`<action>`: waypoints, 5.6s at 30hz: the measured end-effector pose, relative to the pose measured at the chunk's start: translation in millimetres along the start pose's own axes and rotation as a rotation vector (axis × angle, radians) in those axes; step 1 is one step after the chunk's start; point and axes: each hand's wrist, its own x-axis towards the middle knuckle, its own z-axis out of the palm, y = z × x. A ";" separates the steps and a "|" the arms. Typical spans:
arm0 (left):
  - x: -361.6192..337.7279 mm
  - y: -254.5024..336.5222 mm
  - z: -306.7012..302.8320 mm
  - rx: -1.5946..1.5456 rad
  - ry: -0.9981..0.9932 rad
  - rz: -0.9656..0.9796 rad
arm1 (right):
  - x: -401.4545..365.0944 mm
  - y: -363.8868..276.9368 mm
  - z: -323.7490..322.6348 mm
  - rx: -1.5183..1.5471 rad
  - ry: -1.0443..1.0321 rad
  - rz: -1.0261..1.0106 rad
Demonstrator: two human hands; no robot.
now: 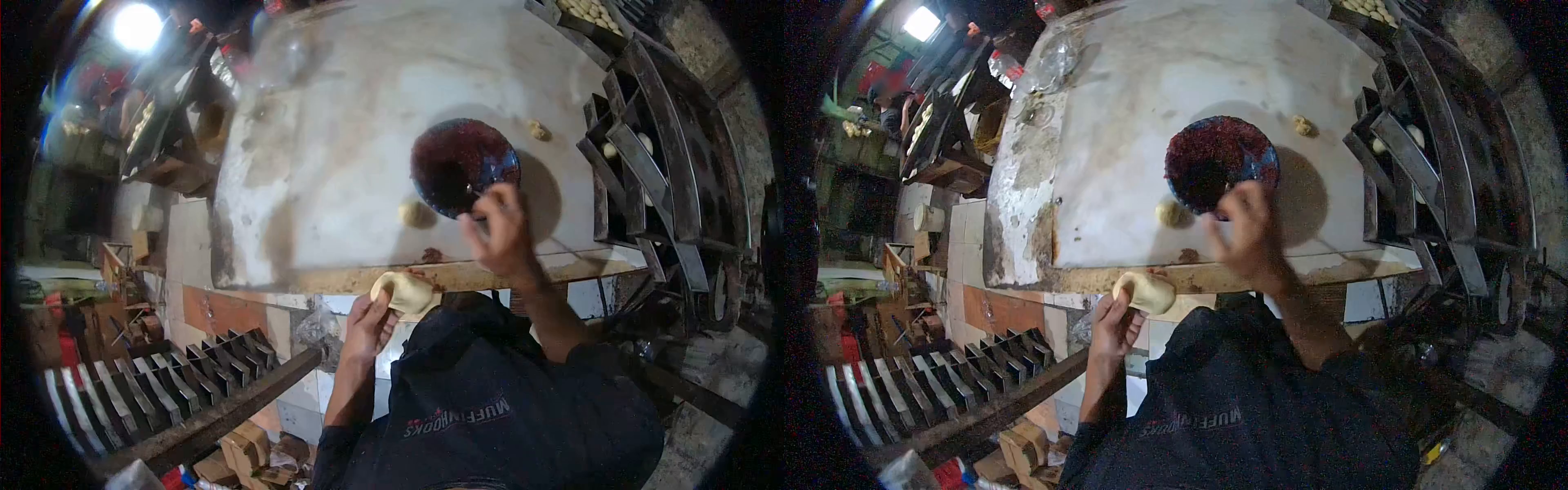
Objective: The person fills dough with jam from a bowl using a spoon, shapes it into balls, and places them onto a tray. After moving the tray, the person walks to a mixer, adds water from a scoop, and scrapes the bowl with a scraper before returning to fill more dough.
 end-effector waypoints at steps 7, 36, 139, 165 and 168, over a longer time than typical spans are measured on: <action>41.7 18.3 23.8 0.219 0.115 0.122 | 22.7 69.5 -5.1 -0.234 -0.544 0.357; 136.3 0.7 68.5 -0.004 0.248 0.203 | 47.4 127.3 -13.9 0.736 -0.725 0.601; 79.3 21.7 139.7 0.962 -0.068 0.747 | 103.9 183.8 -357.1 -0.478 -0.298 -0.076; 62.8 -41.6 209.6 0.773 -0.283 0.607 | -13.9 25.7 -128.5 0.864 -0.120 0.295; 56.7 -63.1 221.9 0.508 -0.187 0.532 | -12.2 25.2 -150.6 0.565 -0.012 -0.202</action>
